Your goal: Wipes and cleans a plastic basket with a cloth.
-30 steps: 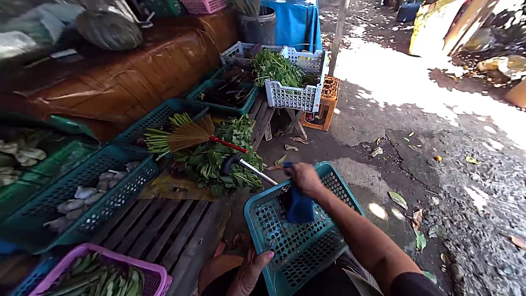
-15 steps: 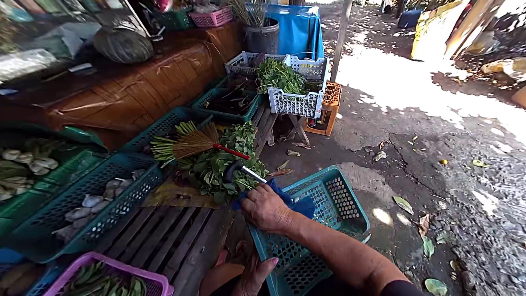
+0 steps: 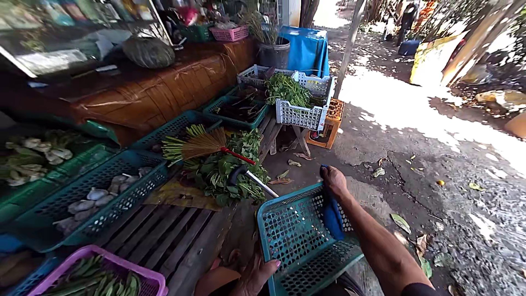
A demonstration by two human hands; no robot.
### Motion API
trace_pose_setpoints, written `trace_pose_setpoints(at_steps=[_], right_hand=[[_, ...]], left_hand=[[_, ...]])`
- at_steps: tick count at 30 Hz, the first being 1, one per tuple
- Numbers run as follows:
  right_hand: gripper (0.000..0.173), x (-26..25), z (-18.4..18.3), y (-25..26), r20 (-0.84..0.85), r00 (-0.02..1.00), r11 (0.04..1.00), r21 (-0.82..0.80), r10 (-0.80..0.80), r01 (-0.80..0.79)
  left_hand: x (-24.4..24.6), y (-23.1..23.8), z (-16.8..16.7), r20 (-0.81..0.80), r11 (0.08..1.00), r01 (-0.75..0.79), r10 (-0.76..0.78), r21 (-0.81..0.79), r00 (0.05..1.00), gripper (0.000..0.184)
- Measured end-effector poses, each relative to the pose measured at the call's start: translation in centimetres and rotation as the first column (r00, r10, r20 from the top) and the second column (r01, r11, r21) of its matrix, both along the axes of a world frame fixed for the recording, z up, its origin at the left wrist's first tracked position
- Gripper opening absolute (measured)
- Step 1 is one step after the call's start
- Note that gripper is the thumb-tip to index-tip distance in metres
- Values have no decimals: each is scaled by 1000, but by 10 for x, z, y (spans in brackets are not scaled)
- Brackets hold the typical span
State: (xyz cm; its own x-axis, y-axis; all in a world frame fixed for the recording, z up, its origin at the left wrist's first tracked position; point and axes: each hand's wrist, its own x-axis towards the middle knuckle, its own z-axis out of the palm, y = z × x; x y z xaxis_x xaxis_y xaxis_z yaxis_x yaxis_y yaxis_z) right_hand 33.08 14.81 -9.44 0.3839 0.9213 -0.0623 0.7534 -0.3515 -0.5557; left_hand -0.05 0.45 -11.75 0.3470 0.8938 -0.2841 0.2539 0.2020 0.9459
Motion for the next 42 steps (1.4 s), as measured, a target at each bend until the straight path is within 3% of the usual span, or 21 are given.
trace_pose_setpoints(at_steps=[3,5,7,9,10,11,12,15,18,21,24,26,29,31,33,35,36,37,39,42], right_hand=[[43,-68,18,-16,-2,961,938,219,275,-268],[36,-124,28,-35,142,882,775,430,449,-464],[30,-165,34,-51,321,795,549,589,515,-593],[26,-177,36,-54,454,715,392,617,531,-682],[26,-173,36,-52,478,699,367,613,533,-699],[28,-163,35,-50,451,709,403,601,542,-690],[32,-149,34,-48,367,751,502,574,550,-648],[43,-79,11,-29,51,920,877,284,389,-387],[47,2,-29,-7,-47,993,991,88,105,-101],[48,39,-27,8,-152,985,995,-74,-82,71],[50,38,-18,18,-170,969,980,-118,-178,159],[49,11,-6,16,-136,986,994,-54,-100,94],[44,-60,6,-2,-74,981,973,162,179,-166],[39,-116,8,-24,29,922,855,362,387,-370],[33,-158,13,-40,190,843,664,540,503,-518],[29,-172,14,-43,336,780,500,620,528,-605],[30,-167,16,-41,361,762,490,602,538,-630],[33,-158,20,-39,335,762,537,556,554,-634],[41,-124,25,-31,129,835,750,383,534,-539],[45,-44,-10,-13,-54,974,960,190,218,-204]], left_hand=[[1,0,-4,14,999,-8,7,32,1000,102],[4,-4,3,0,999,-30,30,21,1000,104],[3,-7,3,-34,998,-20,23,64,999,106],[1,-8,0,-74,991,5,5,136,997,109],[2,-9,2,-77,990,8,3,143,997,108],[2,-9,3,-68,990,12,-3,141,998,108],[1,-8,1,-50,991,7,-1,135,999,108],[-3,-9,-10,18,996,-22,21,88,1000,106],[-5,-9,-17,54,996,-43,39,74,998,100],[0,-5,-8,15,999,-15,14,44,1000,99],[-2,-3,-12,27,997,-28,26,67,999,102],[-4,-6,-14,43,996,-58,56,61,998,104],[-5,-6,-15,53,996,-69,66,58,996,101],[-2,-7,-11,64,996,-78,75,40,995,95],[-1,-11,-7,57,995,-86,83,54,995,92],[-3,-15,-6,35,994,-80,77,74,996,92],[-3,-15,-5,33,993,-77,74,85,997,91],[-3,-15,-4,33,993,-70,67,98,997,89],[-3,-16,-2,63,992,-73,67,103,996,83],[-4,-20,-2,109,993,-64,53,101,993,80]])
